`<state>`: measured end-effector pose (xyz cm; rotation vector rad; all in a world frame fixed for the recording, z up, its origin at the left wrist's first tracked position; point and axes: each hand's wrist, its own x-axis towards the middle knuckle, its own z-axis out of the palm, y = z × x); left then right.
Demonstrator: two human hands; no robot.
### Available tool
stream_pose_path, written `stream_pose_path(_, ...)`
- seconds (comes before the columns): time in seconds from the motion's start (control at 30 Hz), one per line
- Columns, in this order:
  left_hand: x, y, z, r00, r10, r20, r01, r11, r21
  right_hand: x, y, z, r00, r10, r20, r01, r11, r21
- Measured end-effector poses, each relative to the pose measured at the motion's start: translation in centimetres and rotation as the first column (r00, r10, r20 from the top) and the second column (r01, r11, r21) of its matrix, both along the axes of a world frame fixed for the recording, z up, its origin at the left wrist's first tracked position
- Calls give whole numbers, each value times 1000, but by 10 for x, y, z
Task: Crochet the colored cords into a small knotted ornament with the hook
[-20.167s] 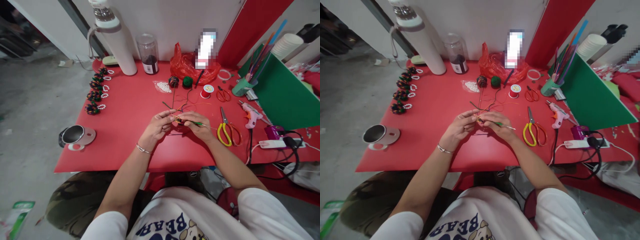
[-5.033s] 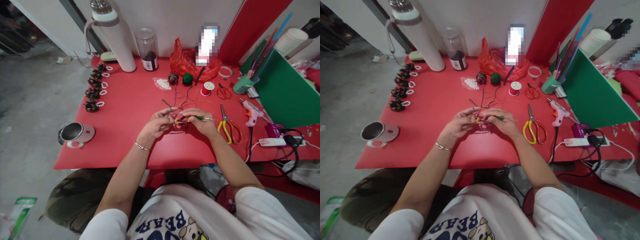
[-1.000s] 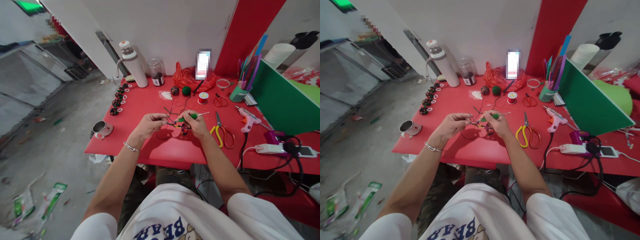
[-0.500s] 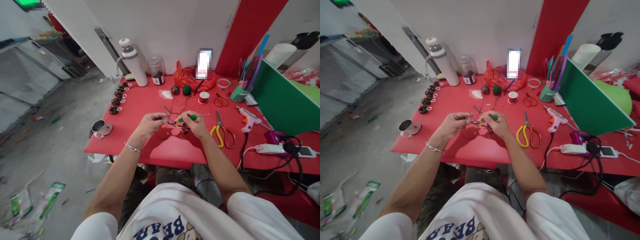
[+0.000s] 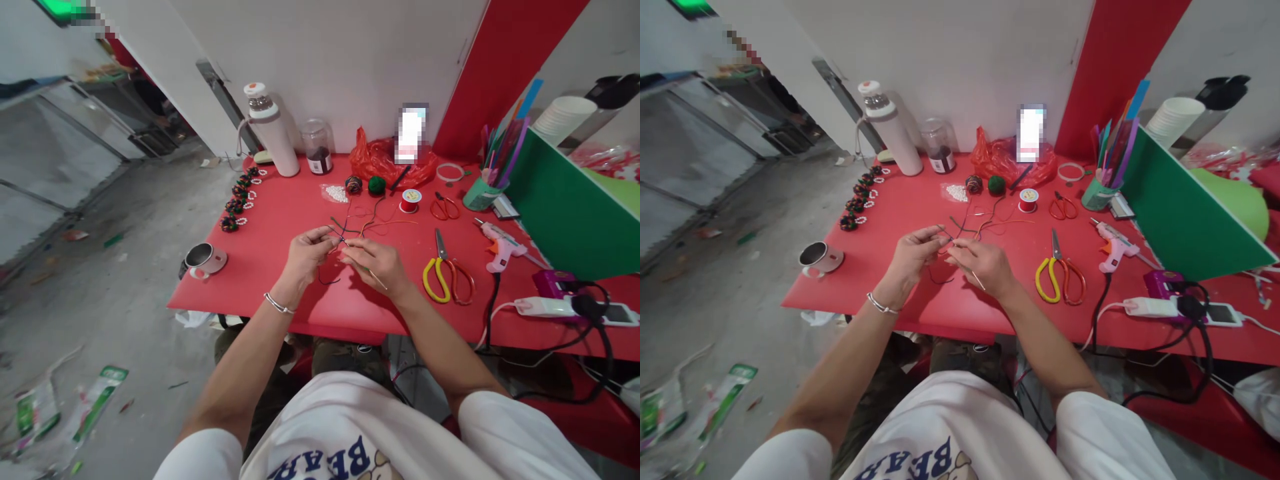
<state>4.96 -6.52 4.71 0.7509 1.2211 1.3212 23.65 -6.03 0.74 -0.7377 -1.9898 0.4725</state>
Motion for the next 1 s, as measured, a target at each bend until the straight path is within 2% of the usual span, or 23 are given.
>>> stream_pose_path(0.1, 8, -3, -2, 989, -13, 149, 10, 1000, 23, -1, -1, -5, 999, -42, -14, 43, 997, 64)
stream_pose_path(0.23, 6, -4, 1, 923, -175, 342, 192, 981, -15, 2, -1, -3, 983, 21, -184, -7, 997, 73)
stream_pose_path(0.33, -7, -1, 6, 880, -286, 380, 331, 942, -56, 6, 2, 4, 964, 69, -259, -69, 998, 10)
stream_pose_path(0.43, -24, 3, 8, 871, -329, 364, 391, 914, -111, 10, 4, 13, 959, 90, -270, -119, 989, -92)
stream_pose_path(0.63, -45, 7, 6, 882, -348, 316, 416, 891, -181, 14, 1, 19, 933, 94, -348, -212, 923, -320)
stream_pose_path(0.8, -31, 2, 1, 901, -336, 275, 367, 928, -67, 8, 2, 5, 852, -13, -523, -278, 835, -475)
stream_pose_path(0.87, -20, -1, -1, 915, -319, 248, 331, 943, -9, 4, 3, 2, 841, -38, -540, -273, 832, -483)
stream_pose_path(1.0, -7, -5, 1, 936, -285, 206, 274, 958, 80, 1, 2, 5, 868, -68, -492, -190, 870, -454)
